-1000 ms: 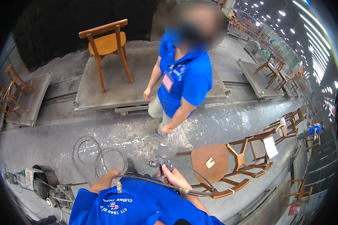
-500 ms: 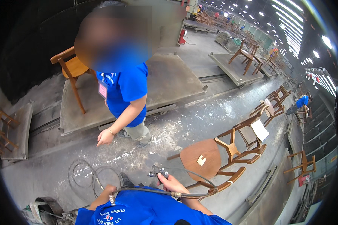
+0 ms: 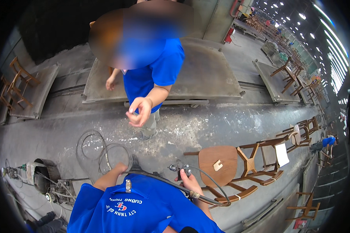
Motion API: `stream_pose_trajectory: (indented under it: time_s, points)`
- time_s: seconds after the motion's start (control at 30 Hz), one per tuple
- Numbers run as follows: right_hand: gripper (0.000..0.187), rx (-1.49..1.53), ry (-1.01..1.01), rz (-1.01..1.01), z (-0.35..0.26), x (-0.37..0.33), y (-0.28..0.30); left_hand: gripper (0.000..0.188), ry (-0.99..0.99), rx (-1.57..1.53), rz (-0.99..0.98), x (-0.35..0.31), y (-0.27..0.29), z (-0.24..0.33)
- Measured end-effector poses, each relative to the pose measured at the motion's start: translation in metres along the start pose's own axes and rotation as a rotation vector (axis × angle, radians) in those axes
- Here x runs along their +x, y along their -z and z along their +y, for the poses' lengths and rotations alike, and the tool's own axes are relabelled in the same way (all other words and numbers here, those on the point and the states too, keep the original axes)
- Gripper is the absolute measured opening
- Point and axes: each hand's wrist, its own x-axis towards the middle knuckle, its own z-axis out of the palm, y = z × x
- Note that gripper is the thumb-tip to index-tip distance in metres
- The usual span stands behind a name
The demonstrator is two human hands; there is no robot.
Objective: The person uses a spray gun to apply finish to wooden chairs, rotating each chair to coat all sides. They wipe the seat with a cloth and handle multiple chairs in sequence within a workshop.
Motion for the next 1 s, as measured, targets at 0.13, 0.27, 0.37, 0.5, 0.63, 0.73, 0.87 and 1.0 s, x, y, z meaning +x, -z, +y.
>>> stream_pose_trajectory:
  time_s: [0.13, 0.27, 0.37, 0.5, 0.63, 0.73, 0.87, 1.0]
  points:
    - [0.046, 0.027, 0.008, 0.016, 0.006, -0.003, 0.006, 0.032, 0.060, -0.052, 0.013, -0.013, -0.004, 0.008]
    - [0.046, 0.060, -0.004, 0.019, 0.009, -0.006, 0.011, 0.033, 0.048, -0.049, 0.010, -0.024, -0.008, 0.017]
    - [0.046, 0.041, -0.021, 0.031, 0.009, -0.007, 0.013, 0.031, 0.049, -0.069, 0.031, -0.026, -0.010, 0.020]
    - [0.047, 0.048, -0.030, 0.024, 0.006, -0.011, 0.015, 0.028, 0.054, -0.086, 0.023, -0.026, -0.014, 0.023]
    - [0.051, -0.001, -0.042, 0.033, 0.005, -0.015, 0.017, 0.026, 0.080, -0.135, 0.017, -0.027, -0.016, 0.025]
    - [0.050, 0.003, -0.032, 0.056, 0.007, -0.017, 0.019, 0.025, 0.094, -0.076, -0.002, -0.032, -0.013, 0.028]
    - [0.045, 0.112, 0.010, 0.099, 0.012, -0.017, 0.021, 0.024, 0.067, -0.117, 0.030, -0.039, -0.004, 0.033]
    - [0.045, 0.109, 0.052, 0.236, 0.013, -0.020, 0.023, 0.025, 0.083, -0.116, 0.045, -0.040, 0.004, 0.037]
